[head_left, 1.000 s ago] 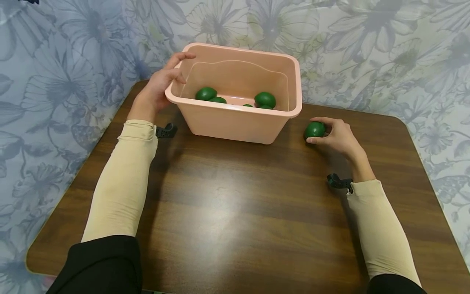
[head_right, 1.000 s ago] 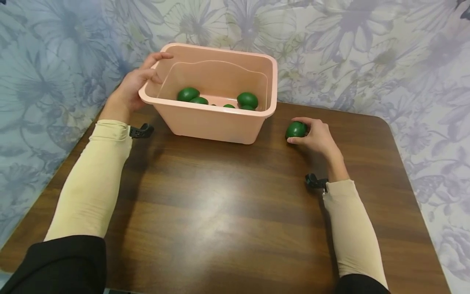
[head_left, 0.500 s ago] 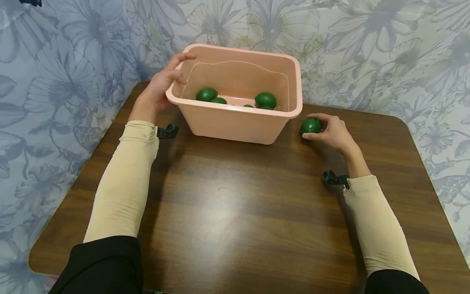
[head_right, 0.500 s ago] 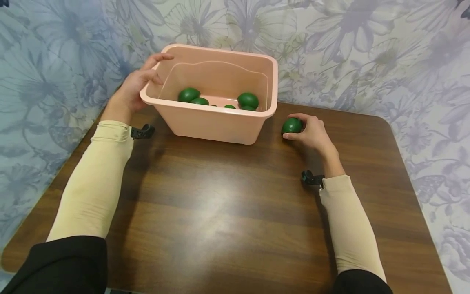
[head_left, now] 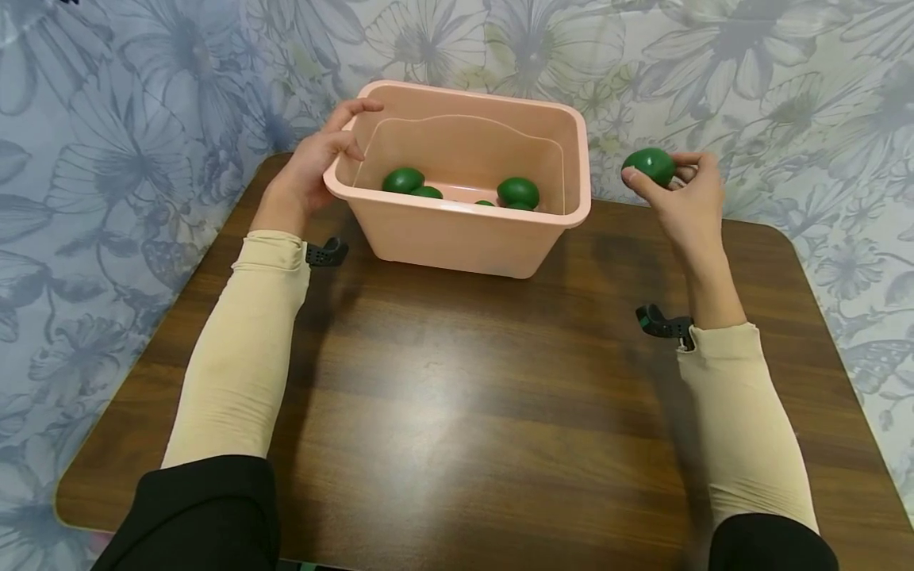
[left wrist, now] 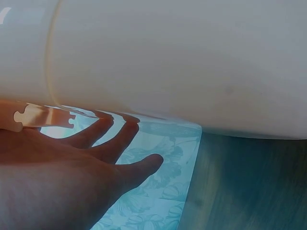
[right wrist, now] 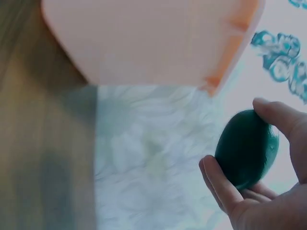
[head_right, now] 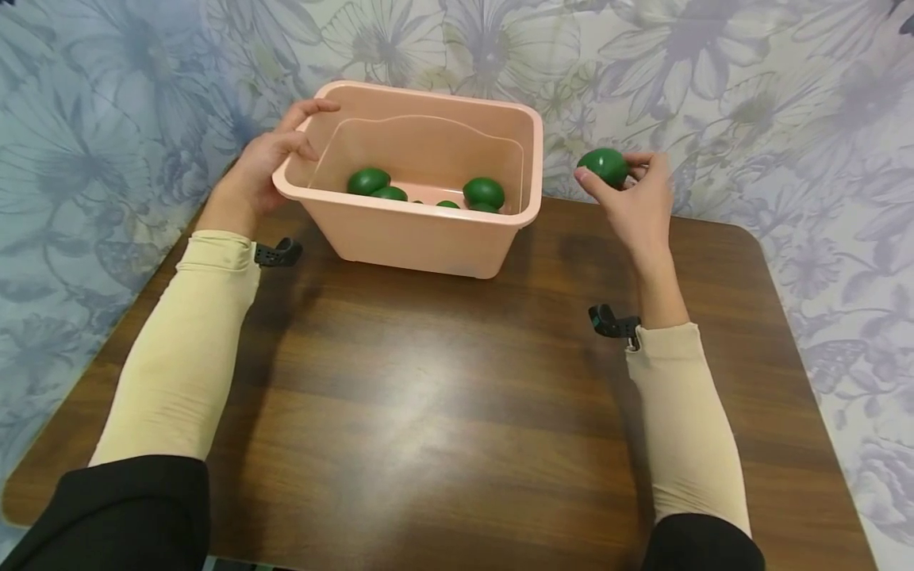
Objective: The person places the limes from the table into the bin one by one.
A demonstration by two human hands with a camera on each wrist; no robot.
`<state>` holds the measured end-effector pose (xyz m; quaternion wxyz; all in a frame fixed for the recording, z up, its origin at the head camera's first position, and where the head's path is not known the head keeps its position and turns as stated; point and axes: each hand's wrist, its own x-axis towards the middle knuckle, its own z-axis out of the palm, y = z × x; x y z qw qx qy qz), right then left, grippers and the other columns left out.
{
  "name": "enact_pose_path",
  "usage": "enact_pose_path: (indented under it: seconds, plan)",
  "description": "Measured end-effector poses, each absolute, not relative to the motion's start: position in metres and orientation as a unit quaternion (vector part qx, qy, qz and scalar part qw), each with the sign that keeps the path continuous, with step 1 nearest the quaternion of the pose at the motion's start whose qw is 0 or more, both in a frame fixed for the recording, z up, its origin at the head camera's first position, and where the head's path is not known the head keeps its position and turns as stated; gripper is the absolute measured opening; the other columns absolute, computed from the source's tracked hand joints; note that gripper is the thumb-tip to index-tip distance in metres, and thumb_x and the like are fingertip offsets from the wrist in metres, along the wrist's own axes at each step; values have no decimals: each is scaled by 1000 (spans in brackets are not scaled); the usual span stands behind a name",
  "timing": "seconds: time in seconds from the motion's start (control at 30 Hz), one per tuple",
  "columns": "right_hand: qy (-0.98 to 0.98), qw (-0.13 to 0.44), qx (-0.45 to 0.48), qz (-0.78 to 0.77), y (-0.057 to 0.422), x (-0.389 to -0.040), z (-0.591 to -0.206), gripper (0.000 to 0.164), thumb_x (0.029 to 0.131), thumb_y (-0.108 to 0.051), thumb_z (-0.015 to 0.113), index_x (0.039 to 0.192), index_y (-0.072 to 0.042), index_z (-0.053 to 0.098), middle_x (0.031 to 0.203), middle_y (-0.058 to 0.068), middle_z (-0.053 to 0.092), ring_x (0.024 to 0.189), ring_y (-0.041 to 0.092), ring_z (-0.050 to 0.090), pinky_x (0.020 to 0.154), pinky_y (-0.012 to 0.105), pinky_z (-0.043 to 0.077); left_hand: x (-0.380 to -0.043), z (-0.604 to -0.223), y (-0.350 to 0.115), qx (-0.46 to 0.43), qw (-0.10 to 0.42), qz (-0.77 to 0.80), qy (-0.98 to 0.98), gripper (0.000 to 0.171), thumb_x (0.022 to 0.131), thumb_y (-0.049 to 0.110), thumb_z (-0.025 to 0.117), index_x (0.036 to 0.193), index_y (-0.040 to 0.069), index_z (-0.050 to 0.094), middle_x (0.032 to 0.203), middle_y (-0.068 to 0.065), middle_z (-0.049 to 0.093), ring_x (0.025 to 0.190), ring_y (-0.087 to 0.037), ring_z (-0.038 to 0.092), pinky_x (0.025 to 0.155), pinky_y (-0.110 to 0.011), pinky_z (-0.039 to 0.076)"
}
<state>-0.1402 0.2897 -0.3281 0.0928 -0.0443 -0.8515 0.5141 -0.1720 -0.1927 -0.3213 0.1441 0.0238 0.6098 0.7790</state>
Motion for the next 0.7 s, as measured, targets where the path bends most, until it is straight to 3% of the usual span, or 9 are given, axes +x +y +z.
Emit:
enact_pose_path:
  seconds: [0.17,0.3,0.47,0.7]
  plan:
    - [-849,145,-34,507,274,-139,-307,70,83,-41,86,137,-13,51,141,0,50,132,23,61,102,27,53,-172,-321,-192,21,142,775,616,71,87,-9,34,141,33,54,165,-1,29,134,-28,40,93,-34,50]
    - [-824,170,9,541,256,-136,-297,65,83,-28,87,135,-8,53,132,0,54,128,20,63,104,27,53,-171,-322,-192,25,140,776,614,71,87,-10,33,141,31,53,164,-2,29,133,-28,41,91,-33,52]
    - [-802,175,71,567,229,-131,-289,65,82,-18,88,135,-5,53,128,3,62,113,17,70,97,25,56,-171,-323,-192,31,140,782,607,70,87,-11,32,140,30,53,162,-4,31,129,-28,43,87,-33,54]
    - [-797,170,172,553,201,-140,-294,62,83,-11,86,134,4,54,127,11,65,108,16,70,99,26,55,-172,-323,-191,35,138,782,607,70,87,-11,31,140,29,53,160,-5,31,128,-28,43,86,-32,54]
